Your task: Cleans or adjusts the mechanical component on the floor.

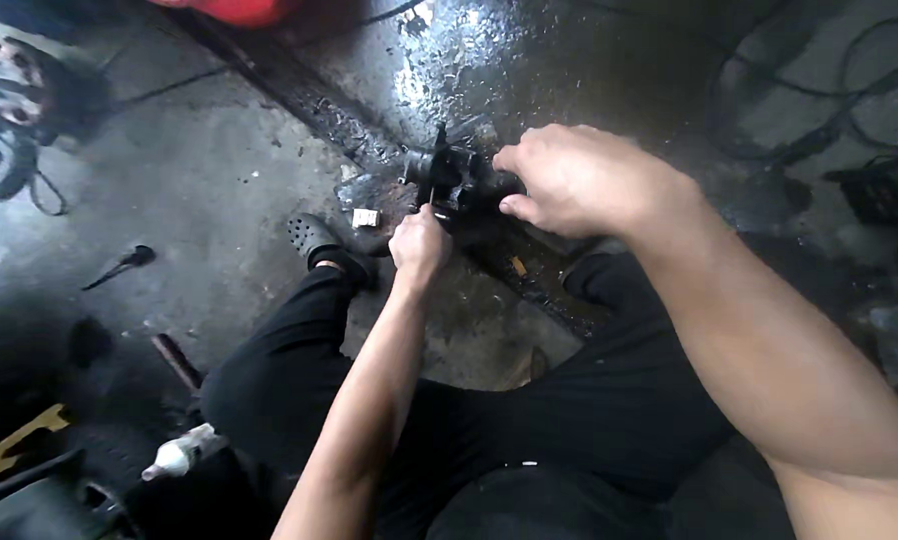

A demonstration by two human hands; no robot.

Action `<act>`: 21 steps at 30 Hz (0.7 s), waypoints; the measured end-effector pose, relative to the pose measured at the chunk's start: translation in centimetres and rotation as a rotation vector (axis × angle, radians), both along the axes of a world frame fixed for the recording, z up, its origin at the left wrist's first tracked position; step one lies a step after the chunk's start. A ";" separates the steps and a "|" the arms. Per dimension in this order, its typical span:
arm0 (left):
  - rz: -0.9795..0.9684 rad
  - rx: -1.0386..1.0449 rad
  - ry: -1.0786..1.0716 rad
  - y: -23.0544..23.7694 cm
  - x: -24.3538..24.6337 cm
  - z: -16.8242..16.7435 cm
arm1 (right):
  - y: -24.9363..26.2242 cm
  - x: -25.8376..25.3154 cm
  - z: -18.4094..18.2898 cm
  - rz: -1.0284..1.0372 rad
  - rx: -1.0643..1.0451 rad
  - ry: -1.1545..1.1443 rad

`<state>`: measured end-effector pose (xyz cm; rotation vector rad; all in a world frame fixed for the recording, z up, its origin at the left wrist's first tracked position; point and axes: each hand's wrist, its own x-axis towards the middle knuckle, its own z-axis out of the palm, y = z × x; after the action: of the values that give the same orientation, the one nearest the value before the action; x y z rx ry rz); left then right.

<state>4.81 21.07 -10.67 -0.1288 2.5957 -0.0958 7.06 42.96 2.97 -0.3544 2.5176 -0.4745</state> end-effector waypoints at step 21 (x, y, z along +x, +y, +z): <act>0.040 0.111 0.062 -3.4 1.0 -3.7 | -0.4 -0.1 -0.6 0.021 0.027 -0.008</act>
<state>5.84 17.66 -14.38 -0.1451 2.6513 0.0679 7.00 42.55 2.37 -0.3680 2.5075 -0.4322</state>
